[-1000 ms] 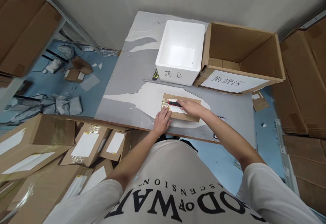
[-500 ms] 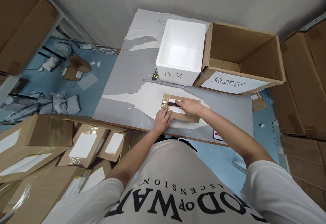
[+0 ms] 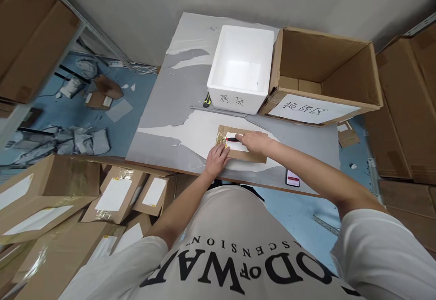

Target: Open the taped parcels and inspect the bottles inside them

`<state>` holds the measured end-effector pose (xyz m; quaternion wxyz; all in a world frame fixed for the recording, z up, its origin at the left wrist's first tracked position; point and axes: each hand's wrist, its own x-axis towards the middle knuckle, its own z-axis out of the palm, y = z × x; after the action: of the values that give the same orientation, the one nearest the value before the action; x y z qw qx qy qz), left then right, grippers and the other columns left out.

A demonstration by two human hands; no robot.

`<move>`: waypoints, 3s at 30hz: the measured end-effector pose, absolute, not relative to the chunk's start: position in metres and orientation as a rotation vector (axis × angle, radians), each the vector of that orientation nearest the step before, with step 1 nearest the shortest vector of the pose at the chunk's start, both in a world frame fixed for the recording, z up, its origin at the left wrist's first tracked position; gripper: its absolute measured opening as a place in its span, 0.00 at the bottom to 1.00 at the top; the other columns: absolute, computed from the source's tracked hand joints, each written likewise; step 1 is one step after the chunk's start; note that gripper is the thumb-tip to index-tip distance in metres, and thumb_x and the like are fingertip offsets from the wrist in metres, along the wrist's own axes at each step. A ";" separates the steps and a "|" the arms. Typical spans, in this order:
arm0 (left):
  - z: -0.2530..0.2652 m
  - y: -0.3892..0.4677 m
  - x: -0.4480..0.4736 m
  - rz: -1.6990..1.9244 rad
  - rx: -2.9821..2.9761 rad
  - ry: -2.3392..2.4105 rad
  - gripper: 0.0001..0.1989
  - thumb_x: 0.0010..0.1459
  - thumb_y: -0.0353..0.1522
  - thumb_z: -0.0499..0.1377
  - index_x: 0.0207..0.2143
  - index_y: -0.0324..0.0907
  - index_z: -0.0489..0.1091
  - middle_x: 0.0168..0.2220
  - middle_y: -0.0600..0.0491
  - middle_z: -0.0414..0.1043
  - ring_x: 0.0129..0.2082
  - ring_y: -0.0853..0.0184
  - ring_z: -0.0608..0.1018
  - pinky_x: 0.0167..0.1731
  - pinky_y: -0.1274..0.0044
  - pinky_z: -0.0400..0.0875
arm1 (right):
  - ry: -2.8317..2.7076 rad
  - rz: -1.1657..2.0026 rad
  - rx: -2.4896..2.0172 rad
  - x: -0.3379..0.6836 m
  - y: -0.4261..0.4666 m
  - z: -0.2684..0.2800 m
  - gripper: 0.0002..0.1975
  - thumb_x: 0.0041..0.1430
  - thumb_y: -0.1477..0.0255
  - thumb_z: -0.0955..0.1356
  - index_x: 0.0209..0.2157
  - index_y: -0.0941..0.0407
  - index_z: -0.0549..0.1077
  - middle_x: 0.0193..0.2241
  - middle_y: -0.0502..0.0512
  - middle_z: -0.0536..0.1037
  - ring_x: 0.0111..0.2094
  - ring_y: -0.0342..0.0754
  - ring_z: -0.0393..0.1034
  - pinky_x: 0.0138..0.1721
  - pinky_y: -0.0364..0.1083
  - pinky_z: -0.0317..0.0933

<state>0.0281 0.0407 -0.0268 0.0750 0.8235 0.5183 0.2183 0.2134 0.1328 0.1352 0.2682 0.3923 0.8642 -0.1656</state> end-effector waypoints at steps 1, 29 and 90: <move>-0.027 0.041 0.028 0.658 2.480 1.554 0.19 0.62 0.39 0.55 0.53 0.43 0.67 0.53 0.41 0.69 0.57 0.54 0.69 0.53 0.62 0.66 | 2.326 -0.437 1.066 0.211 0.132 0.137 0.18 0.63 0.76 0.58 0.54 0.58 0.64 0.41 0.66 0.76 0.44 0.56 0.73 0.37 0.46 0.62; -0.037 0.038 0.031 0.742 2.440 1.569 0.20 0.62 0.37 0.55 0.55 0.44 0.65 0.55 0.41 0.67 0.59 0.54 0.67 0.55 0.60 0.64 | 2.444 -0.502 1.009 0.217 0.135 0.124 0.19 0.67 0.68 0.55 0.57 0.57 0.60 0.42 0.65 0.76 0.40 0.56 0.73 0.36 0.47 0.60; 0.008 0.062 0.036 0.388 2.507 1.532 0.27 0.55 0.50 0.56 0.53 0.46 0.67 0.52 0.40 0.68 0.54 0.49 0.68 0.58 0.53 0.46 | 1.953 -1.462 2.334 0.437 -0.012 0.054 0.27 0.62 0.58 0.58 0.60 0.52 0.61 0.34 0.55 0.77 0.28 0.49 0.71 0.29 0.47 0.66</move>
<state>0.0364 0.0616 0.0080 0.0889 0.8425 0.5150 0.1305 0.4370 -0.0121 0.0542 -0.1170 0.6865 0.5745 -0.4301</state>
